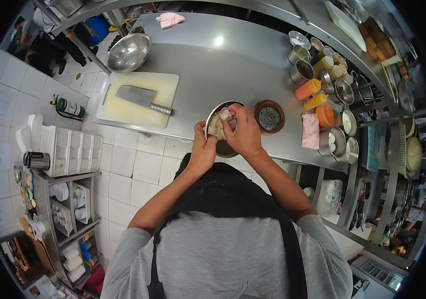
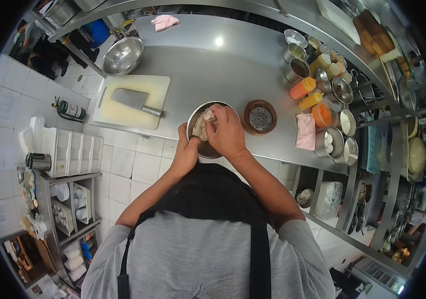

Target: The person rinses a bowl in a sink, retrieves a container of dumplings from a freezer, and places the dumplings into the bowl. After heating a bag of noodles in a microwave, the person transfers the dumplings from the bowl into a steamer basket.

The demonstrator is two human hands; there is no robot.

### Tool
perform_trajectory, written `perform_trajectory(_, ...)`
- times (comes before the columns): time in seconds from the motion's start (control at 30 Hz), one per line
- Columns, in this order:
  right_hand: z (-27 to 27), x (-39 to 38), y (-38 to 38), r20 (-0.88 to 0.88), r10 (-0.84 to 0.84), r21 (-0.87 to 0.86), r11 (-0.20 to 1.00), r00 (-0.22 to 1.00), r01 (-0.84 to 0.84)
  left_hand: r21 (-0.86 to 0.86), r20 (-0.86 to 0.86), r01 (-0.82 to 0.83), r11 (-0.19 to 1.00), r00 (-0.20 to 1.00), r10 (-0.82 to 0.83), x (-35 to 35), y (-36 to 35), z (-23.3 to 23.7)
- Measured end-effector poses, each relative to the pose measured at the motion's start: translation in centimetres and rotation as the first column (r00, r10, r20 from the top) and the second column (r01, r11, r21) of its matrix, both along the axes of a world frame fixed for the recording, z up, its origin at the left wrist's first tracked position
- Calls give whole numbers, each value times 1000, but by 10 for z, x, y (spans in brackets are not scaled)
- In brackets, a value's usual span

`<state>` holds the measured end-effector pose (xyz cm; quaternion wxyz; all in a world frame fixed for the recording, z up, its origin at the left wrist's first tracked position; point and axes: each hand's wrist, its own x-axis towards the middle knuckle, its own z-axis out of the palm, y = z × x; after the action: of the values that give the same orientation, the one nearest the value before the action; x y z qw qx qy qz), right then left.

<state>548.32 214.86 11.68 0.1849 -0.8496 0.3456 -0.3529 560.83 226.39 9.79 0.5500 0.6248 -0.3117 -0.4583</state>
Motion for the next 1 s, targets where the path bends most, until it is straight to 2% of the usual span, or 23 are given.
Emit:
perform_trajectory(0.07,-1,17,-8,-56,1,18,1000,998,0,5,165,18,1000,986,-19,17,-10,-21)
perform_trajectory(0.1,-2,25,-10,-54,-21,52,998,998,24,19,157,28,999,987,-31,22,-14,-30)
perform_trajectory(0.17,-7,35,-19,-46,-57,87,994,997,61,-46,269,49,998,962,-34,30,-25,-36)
perform_trajectory(0.2,-16,38,-25,-25,-59,104,993,998,61,-47,274,55,997,961,-41,33,-29,-37)
perform_trajectory(0.27,-22,43,-38,4,-48,114,992,999,47,-21,92,48,999,995,-46,39,-40,-27)
perform_trajectory(0.3,-24,43,-43,60,-10,92,996,998,5,-22,98,38,999,995,-36,40,-44,-28)
perform_trajectory(0.37,-18,41,-53,129,39,63,997,991,-47,-12,-64,-13,1000,998,12,44,-54,-33)
perform_trajectory(0.4,-14,38,-56,183,48,38,998,982,-56,-14,-54,-20,1000,998,19,45,-57,-36)
perform_trajectory(0.47,-14,31,-62,242,63,11,998,968,-68,248,-251,-23,968,964,88,46,-60,-39)
perform_trajectory(0.5,-21,27,-64,461,-31,378,911,887,-165,246,-246,-29,969,965,91,49,-60,-52)
perform_trajectory(0.53,-23,21,-69,601,-202,649,688,774,-324,262,-314,-12,965,944,97,54,-62,-78)
perform_trajectory(0.57,-16,12,-76,528,-309,769,569,791,-291,277,-383,10,961,918,101,57,-63,-95)
perform_trajectory(0.6,-16,1,-85,530,-312,767,573,788,-289,274,-382,15,962,919,95,59,-63,-102)
perform_trajectory(0.63,-14,-9,-93,570,-439,819,372,695,-437,290,-397,18,957,912,103,59,-63,-101)
perform_trajectory(0.67,-13,-19,-99,561,-571,794,166,599,-585,308,-412,23,951,904,112,56,-62,-102)
perform_trajectory(0.7,-12,-28,-104,560,-574,795,171,597,-582,335,-367,-6,942,920,136,52,-61,-102)
perform_trajectory(0.77,2,-45,-114,471,-685,686,-111,556,-719,358,-413,12,934,899,146,48,-62,-98)
perform_trajectory(0.87,-19,-74,-124,544,-626,677,-68,559,-733,405,-443,42,914,883,155,52,-61,-108)
perform_trajectory(0.97,-27,-109,-131,528,-664,669,-59,529,-741,403,-408,52,914,904,129,63,-52,-127)
perform_trajectory(1.0,-30,-122,-134,514,-676,676,-59,527,-735,356,-318,146,923,948,-27,74,-44,-149)
